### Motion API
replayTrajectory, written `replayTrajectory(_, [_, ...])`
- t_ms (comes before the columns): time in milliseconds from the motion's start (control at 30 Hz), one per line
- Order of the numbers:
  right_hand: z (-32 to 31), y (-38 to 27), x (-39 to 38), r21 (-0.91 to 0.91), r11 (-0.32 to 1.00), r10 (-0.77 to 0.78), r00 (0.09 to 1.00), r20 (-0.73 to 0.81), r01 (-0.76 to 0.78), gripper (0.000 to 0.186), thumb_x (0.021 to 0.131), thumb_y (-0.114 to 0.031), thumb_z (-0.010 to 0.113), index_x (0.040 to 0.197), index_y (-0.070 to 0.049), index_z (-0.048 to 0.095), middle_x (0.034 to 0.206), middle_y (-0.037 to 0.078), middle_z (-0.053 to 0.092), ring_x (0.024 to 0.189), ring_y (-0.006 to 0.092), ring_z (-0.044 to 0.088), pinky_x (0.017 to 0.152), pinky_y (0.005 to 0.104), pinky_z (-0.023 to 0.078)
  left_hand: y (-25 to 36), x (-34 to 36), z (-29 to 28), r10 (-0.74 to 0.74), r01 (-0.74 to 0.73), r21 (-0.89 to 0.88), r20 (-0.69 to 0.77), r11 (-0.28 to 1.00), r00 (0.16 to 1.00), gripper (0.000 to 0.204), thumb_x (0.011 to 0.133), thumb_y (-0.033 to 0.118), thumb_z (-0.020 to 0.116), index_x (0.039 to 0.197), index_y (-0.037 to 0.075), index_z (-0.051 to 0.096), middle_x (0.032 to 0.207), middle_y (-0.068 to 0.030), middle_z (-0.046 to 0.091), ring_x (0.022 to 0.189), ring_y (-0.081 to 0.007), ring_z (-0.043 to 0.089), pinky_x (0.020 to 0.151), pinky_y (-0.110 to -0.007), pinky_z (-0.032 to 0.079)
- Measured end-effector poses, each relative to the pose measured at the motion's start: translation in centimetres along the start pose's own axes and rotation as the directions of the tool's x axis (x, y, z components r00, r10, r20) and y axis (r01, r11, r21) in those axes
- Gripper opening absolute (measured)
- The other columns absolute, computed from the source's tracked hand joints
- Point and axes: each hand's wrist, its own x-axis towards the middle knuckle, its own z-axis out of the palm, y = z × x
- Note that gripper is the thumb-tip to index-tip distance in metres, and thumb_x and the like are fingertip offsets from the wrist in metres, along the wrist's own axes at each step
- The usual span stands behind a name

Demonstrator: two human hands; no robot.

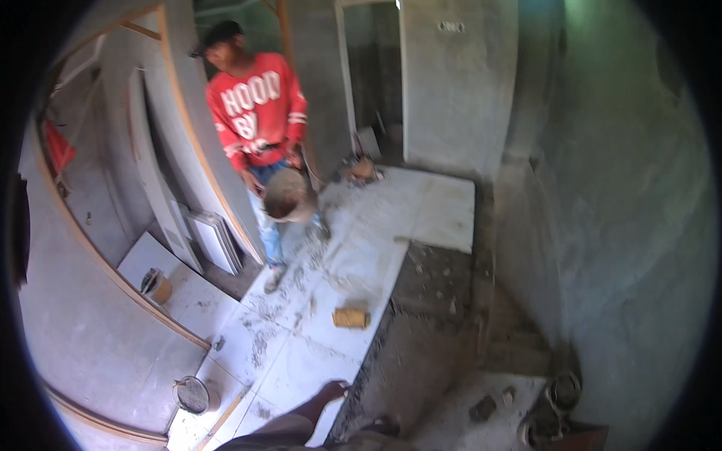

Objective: The person applies mortar to the floor using a trowel, lays a tile onto the surface, taps it with a rubber mallet, and wipes the tiles clean with a sponge.

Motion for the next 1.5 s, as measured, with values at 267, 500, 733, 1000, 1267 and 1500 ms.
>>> replayTrajectory(267, [-2.6,-1.5,0.8,-0.066,0.997,-0.048,0.999,-0.008,0.047,0.019,0.090,-0.023,0.062,0.099,-0.007,0.057,0.073,0.008,0.060,0.048,0.0186,0.054,0.042,0.0322,0.046,-11.0,-11.2,1.4,-0.517,0.215,-0.845,-0.083,0.490,0.852,0.049,0.084,0.034,0.068,0.110,-0.006,0.062,0.084,-0.0117,0.069,0.063,-0.0163,0.062,0.055,-0.032,0.051])
replayTrajectory(500, [-2.2,-13.7,3.4,-0.160,0.984,-0.077,0.996,0.040,0.082,0.017,0.087,-0.021,0.067,0.089,-0.006,0.060,0.069,0.005,0.058,0.050,0.0153,0.054,0.040,0.0291,0.044,-12.2,-18.4,7.7,-0.644,0.598,-0.465,0.075,0.653,0.761,0.034,0.092,0.036,0.054,0.098,0.005,0.065,0.081,-0.0062,0.070,0.066,-0.0176,0.069,0.053,-0.038,0.053])
replayTrajectory(733, [2.3,-28.2,13.1,-0.503,0.841,-0.182,0.980,0.087,0.201,0.021,0.086,-0.026,0.069,0.093,-0.006,0.064,0.068,0.006,0.060,0.051,0.0159,0.057,0.046,0.0323,0.048,-8.2,-16.8,9.9,-0.709,0.536,-0.625,-0.038,0.567,0.704,0.030,0.092,0.034,0.051,0.099,0.008,0.065,0.077,-0.0044,0.068,0.066,-0.0167,0.066,0.054,-0.035,0.049])
replayTrajectory(1000, [4.3,-50.0,27.5,-0.761,-0.148,-0.445,0.644,0.622,0.632,0.021,0.084,-0.027,0.061,0.099,-0.013,0.067,0.079,0.007,0.066,0.071,0.0232,0.064,0.066,0.0404,0.051,5.8,-7.2,4.7,-0.655,0.423,-0.590,-0.252,0.688,0.713,0.019,0.082,0.029,0.064,0.090,0.012,0.061,0.078,-0.0079,0.066,0.068,-0.0288,0.064,0.059,-0.043,0.051])
replayTrajectory(1267, [4.8,-64.0,30.8,-0.538,-0.663,-0.556,0.139,0.820,0.520,0.034,0.077,-0.030,0.072,0.104,-0.009,0.068,0.095,0.010,0.069,0.089,0.0309,0.067,0.081,0.0460,0.051,18.5,-0.2,-0.3,-0.796,0.298,-0.940,0.052,0.165,0.603,0.036,0.088,0.038,0.060,0.102,0.005,0.067,0.078,-0.0043,0.065,0.063,-0.0134,0.063,0.048,-0.026,0.043])
replayTrajectory(1500, [7.1,-60.5,27.8,-0.612,-0.252,-0.637,0.348,0.688,0.749,0.037,0.084,-0.036,0.069,0.097,-0.002,0.069,0.075,0.017,0.068,0.067,0.0246,0.068,0.062,0.0401,0.054,16.7,-0.9,-0.3,-0.887,0.383,-0.924,0.193,-0.021,0.418,0.042,0.087,0.040,0.061,0.106,0.003,0.063,0.082,-0.0074,0.066,0.065,-0.0183,0.065,0.050,-0.034,0.045])
